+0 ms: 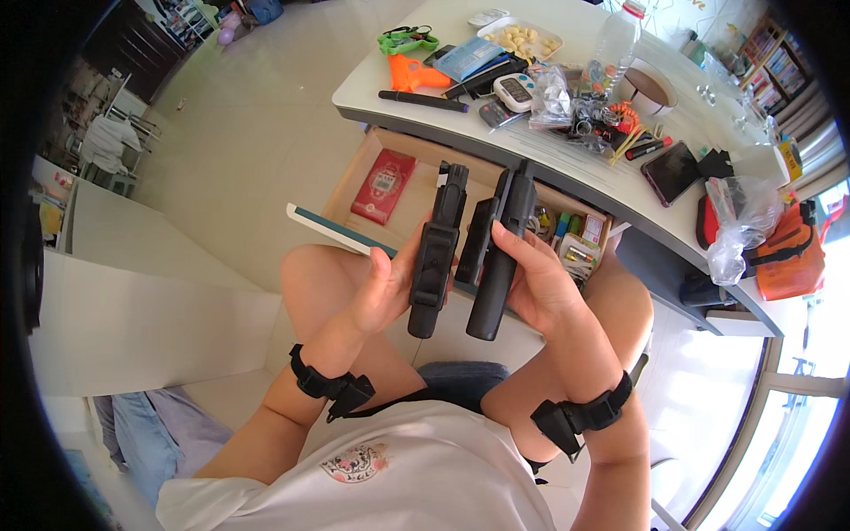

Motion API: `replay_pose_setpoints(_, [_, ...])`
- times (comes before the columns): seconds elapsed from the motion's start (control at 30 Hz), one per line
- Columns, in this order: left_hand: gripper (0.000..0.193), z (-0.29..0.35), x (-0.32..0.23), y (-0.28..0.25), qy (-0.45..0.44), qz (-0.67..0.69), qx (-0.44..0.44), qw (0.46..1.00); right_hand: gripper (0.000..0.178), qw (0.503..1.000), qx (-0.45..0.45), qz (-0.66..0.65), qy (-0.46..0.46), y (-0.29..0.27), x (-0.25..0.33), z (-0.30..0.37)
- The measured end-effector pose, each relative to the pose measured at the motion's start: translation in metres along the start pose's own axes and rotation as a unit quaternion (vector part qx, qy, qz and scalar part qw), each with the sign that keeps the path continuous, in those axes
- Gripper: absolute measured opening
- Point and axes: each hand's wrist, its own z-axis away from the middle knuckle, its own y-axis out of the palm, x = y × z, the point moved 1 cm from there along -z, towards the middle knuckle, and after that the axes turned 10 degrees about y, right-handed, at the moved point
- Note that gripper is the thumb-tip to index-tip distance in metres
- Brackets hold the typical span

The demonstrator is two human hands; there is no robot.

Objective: Organize a desk drawer by sorting and placing various small items into it.

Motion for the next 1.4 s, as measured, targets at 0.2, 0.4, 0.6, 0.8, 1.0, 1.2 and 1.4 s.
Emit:
replay_pose_setpoints(0.2, [0.092, -0.01, -0.008, 0.0, -0.113, 0.414, -0.021, 0.903, 0.026, 1.0, -0.002, 0.005, -0.001, 0.006, 0.019, -0.001])
replay_pose_setpoints(0.4, [0.098, -0.024, -0.014, 0.006, -0.16, 0.546, -0.06, 0.82, 0.026, 0.999, 0.048, -0.021, -0.016, 0.018, 0.043, -0.006])
replay_pose_setpoints(0.6, [0.091, -0.031, -0.011, 0.001, -0.154, 0.52, -0.044, 0.839, 0.027, 0.995, 0.087, -0.025, -0.031, 0.018, 0.048, -0.014])
replay_pose_setpoints(0.8, [0.049, -0.047, -0.019, -0.047, -0.291, 0.111, -0.127, 0.942, 0.029, 0.991, 0.04, -0.051, -0.114, 0.008, 0.073, -0.004])
replay_pose_setpoints(1.0, [0.035, -0.091, -0.03, -0.128, -0.359, -0.323, -0.066, 0.873, 0.024, 0.968, 0.078, -0.15, -0.188, 0.013, 0.096, -0.009])
replay_pose_setpoints(1.2, [0.059, -0.125, 0.043, -0.222, -0.296, -0.468, 0.053, 0.831, 0.027, 0.977, 0.011, -0.174, -0.121, 0.002, 0.085, -0.023])
replay_pose_setpoints(1.4, [0.079, -0.137, 0.076, -0.234, -0.389, -0.641, 0.075, 0.657, 0.029, 0.982, -0.014, -0.125, -0.142, 0.003, 0.087, -0.011])
